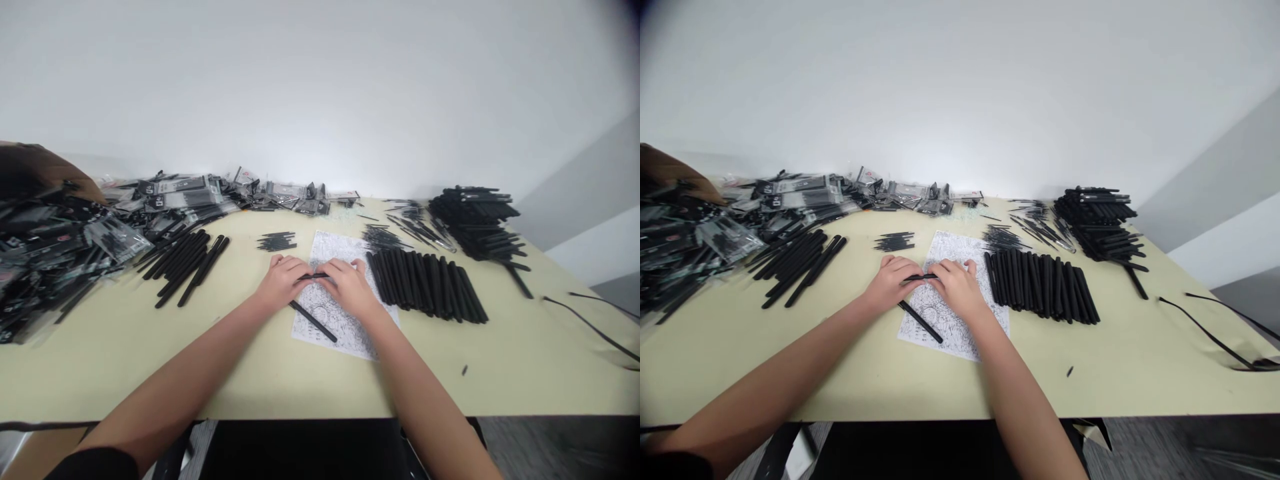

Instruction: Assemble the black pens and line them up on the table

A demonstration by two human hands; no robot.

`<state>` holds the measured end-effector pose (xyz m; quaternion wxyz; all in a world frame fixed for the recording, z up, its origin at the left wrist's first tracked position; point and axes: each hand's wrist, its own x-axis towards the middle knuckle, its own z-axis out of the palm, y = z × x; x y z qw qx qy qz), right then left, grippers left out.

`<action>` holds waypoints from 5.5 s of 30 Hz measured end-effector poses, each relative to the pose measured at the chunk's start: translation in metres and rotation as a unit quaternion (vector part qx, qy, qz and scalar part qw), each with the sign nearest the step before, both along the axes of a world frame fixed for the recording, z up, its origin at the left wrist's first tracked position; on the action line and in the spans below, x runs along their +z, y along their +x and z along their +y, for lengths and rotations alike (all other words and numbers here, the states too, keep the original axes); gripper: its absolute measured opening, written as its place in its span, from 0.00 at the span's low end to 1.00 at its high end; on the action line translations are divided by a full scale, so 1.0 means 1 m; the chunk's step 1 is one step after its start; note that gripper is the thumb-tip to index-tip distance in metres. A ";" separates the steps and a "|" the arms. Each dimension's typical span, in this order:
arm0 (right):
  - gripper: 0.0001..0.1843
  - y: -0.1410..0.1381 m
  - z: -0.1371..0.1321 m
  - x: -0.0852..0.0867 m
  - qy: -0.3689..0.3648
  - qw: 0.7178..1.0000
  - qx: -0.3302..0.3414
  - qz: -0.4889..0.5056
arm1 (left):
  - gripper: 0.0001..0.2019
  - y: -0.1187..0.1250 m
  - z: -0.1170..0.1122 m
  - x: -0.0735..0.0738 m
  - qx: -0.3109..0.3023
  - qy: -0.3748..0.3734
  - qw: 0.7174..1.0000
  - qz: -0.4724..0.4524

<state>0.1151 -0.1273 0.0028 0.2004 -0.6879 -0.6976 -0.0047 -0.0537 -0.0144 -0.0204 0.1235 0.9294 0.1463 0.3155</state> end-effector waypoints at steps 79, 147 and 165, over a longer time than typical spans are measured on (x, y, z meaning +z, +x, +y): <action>0.13 0.006 0.003 -0.006 0.034 0.999 0.025 -0.025 | 0.08 -0.001 -0.007 0.008 0.049 -0.024 0.998 0.040; 0.19 0.070 -0.032 0.031 -0.033 0.836 -0.546 0.043 | 0.08 0.002 -0.003 0.003 0.146 -0.077 0.985 0.048; 0.18 0.061 -0.030 0.026 -0.002 0.840 -0.542 -0.004 | 0.07 0.002 -0.010 0.007 0.167 -0.077 0.982 0.046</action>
